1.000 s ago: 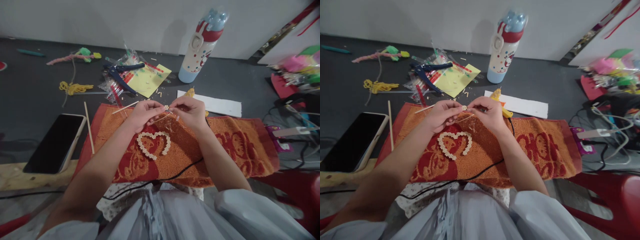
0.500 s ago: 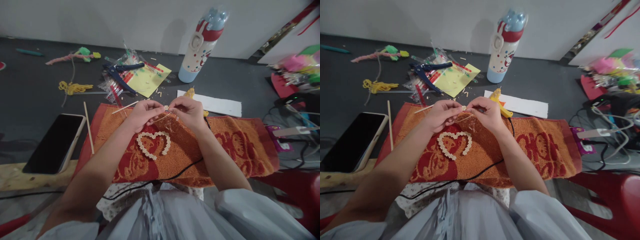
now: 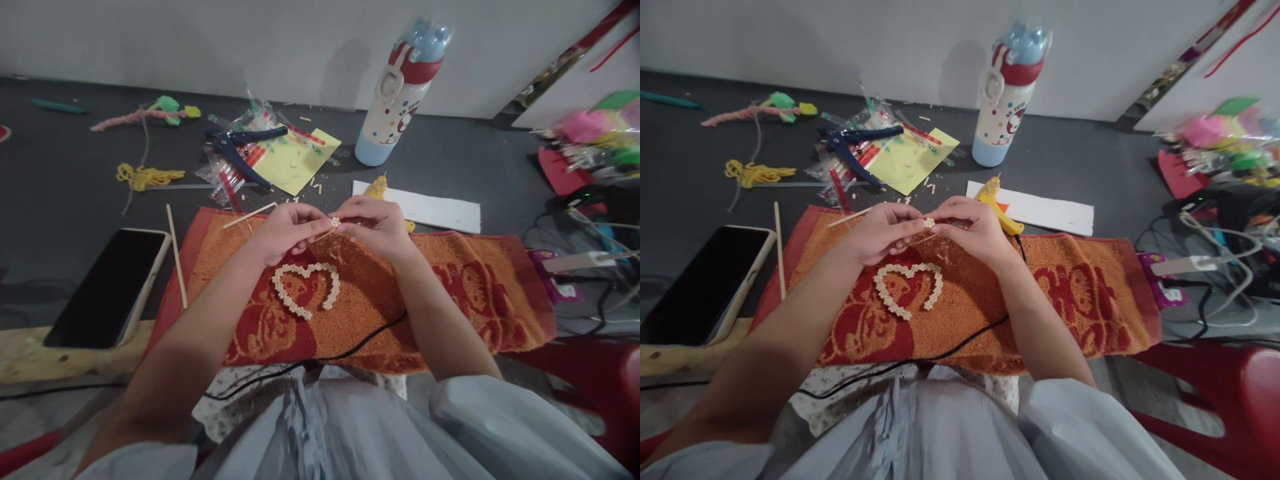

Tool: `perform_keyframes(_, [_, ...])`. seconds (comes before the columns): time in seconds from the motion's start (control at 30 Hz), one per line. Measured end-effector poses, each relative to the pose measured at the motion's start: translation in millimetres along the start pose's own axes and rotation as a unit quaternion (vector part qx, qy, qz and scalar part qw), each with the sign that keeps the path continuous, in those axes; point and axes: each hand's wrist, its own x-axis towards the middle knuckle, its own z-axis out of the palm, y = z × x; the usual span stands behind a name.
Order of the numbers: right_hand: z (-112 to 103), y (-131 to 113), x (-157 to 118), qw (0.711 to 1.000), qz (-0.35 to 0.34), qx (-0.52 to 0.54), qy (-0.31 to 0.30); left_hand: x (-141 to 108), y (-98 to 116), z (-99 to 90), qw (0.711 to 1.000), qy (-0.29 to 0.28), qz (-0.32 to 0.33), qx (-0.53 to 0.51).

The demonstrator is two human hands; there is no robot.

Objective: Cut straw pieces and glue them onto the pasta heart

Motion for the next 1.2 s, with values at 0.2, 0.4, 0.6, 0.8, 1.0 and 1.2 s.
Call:
perform_keyframes(0.2, [2, 1, 1, 0.999, -0.018, -0.012, 0.034, 3, -6, 1.5, 0.997, 0.011, 0.07, 0.011])
perform_keyframes(0.4, [4, -2, 0, 0.999, -0.022, -0.014, 0.047, 5, -11, -0.1, 0.994, 0.005, 0.106, 0.034])
perform_keyframes(0.6, [4, -2, 0, 0.999, -0.015, -0.029, 0.04, 6, -12, -0.3, 0.995, 0.004, 0.095, -0.001])
perform_keyframes(0.8, [3, -1, 1, 0.999, -0.021, -0.017, 0.034, 5, -12, -0.5, 0.997, 0.006, 0.081, -0.014])
perform_keyframes(1.0, [3, -1, 1, 0.999, -0.028, -0.021, 0.033, 4, -9, 1.4, 0.998, 0.015, 0.056, -0.013])
perform_keyframes(1.2, [3, -2, 1, 0.999, -0.034, -0.003, 0.039, 1, -4, 5.7, 0.998, 0.034, 0.037, -0.023])
